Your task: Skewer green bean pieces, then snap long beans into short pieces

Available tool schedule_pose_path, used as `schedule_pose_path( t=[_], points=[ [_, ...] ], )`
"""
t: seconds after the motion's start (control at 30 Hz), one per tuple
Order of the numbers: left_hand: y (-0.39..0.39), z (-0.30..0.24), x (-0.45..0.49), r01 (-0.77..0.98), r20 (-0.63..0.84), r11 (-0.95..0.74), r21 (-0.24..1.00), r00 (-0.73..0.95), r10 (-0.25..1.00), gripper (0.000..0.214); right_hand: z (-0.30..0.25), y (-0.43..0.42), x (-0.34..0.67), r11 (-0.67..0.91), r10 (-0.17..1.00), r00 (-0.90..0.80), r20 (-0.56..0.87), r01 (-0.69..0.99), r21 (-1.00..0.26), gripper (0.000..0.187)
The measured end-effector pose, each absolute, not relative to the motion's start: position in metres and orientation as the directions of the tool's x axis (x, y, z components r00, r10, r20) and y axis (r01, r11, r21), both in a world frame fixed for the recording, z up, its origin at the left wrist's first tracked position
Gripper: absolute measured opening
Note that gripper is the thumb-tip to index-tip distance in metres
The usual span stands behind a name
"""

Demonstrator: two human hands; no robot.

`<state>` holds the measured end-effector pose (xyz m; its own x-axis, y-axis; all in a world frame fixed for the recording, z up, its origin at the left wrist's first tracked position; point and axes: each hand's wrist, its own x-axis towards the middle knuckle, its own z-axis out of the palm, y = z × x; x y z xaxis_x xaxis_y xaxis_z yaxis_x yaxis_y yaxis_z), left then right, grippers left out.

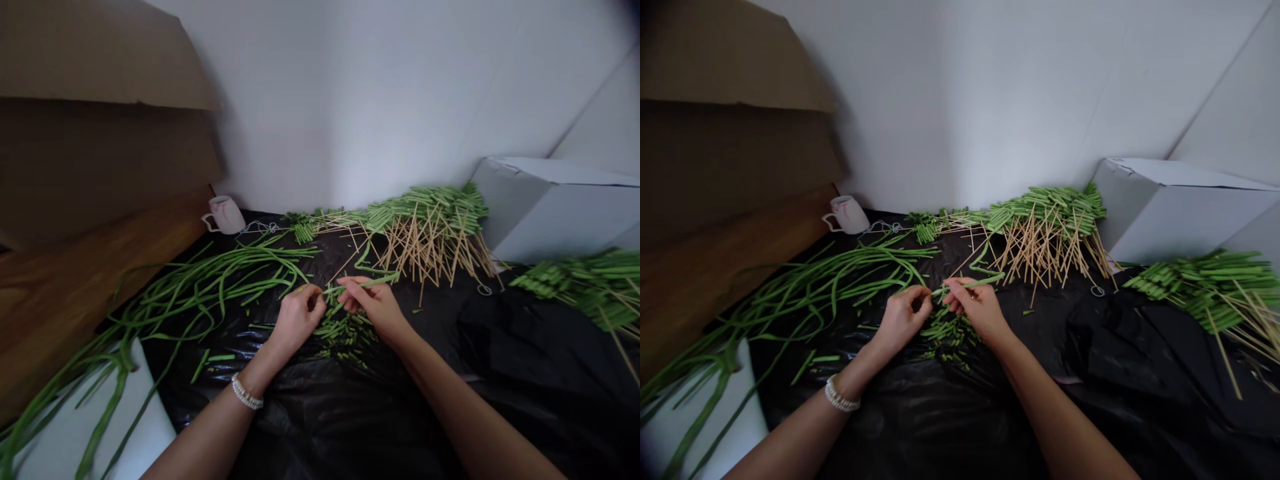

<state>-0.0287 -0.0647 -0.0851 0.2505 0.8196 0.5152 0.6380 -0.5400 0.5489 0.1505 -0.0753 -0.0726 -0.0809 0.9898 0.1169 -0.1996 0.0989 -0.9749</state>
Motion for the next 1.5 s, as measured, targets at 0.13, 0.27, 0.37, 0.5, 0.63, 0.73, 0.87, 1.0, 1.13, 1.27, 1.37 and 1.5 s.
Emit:
schedule_pose_path(
  t=[0.13,0.27,0.37,0.5,0.63,0.73,0.87,1.0,1.13,1.27,1.37,1.5],
  points=[
    [-0.064,-0.082,-0.032,0.631,0.500,-0.472,0.616,0.150,0.853,0.013,-0.076,-0.076,0.147,0.111,0.989,-0.081,0.122,-0.134,-0.985,0.035],
    [-0.059,-0.080,-0.031,0.195,0.163,-0.143,0.970,-0.091,0.982,0.012,-0.079,-0.076,0.144,0.101,0.987,-0.112,0.118,-0.145,-0.984,0.031],
    [-0.058,-0.079,-0.027,-0.162,-0.053,0.037,0.986,-0.095,0.994,0.013,-0.079,-0.076,0.142,0.075,0.985,-0.138,0.099,-0.170,-0.983,0.030],
    [-0.060,-0.075,-0.022,-0.272,-0.095,0.086,0.958,-0.020,0.995,0.011,-0.078,-0.076,0.142,0.064,0.991,-0.100,0.093,-0.264,-0.962,0.029],
    [-0.063,-0.072,-0.021,-0.371,-0.118,0.146,0.917,0.097,0.988,0.011,-0.078,-0.074,0.144,0.054,0.996,-0.056,0.076,-0.331,-0.942,0.028],
    [-0.066,-0.071,-0.021,-0.428,-0.081,0.195,0.883,0.270,0.959,0.013,-0.077,-0.074,0.144,0.050,0.998,-0.017,0.060,-0.375,-0.926,0.029],
    [-0.068,-0.070,-0.021,-0.417,-0.047,0.243,0.876,0.427,0.903,0.015,-0.077,-0.074,0.142,0.044,0.999,0.024,0.038,-0.412,-0.910,0.028],
    [-0.067,-0.071,-0.019,-0.409,-0.046,0.207,0.889,0.370,0.928,0.015,-0.078,-0.073,0.141,0.082,0.995,0.092,0.049,-0.395,-0.915,0.026],
    [-0.067,-0.073,-0.013,-0.403,-0.037,0.125,0.907,0.220,0.975,0.015,-0.078,-0.075,0.135,0.107,0.988,0.142,0.060,-0.347,-0.932,0.025],
    [-0.065,-0.074,-0.013,-0.401,-0.015,0.063,0.914,0.122,0.992,0.016,-0.078,-0.075,0.133,0.121,0.984,0.165,0.071,-0.320,-0.940,0.026],
    [-0.059,-0.073,-0.027,-0.404,-0.005,0.004,0.915,0.000,1.000,0.019,-0.079,-0.069,0.145,0.175,0.951,0.300,0.079,-0.310,-0.934,0.025],
    [-0.053,-0.075,-0.040,-0.136,0.087,-0.092,0.986,-0.041,0.995,0.028,-0.080,-0.061,0.166,0.198,0.945,0.311,0.098,-0.311,-0.930,0.025]
  ],
)
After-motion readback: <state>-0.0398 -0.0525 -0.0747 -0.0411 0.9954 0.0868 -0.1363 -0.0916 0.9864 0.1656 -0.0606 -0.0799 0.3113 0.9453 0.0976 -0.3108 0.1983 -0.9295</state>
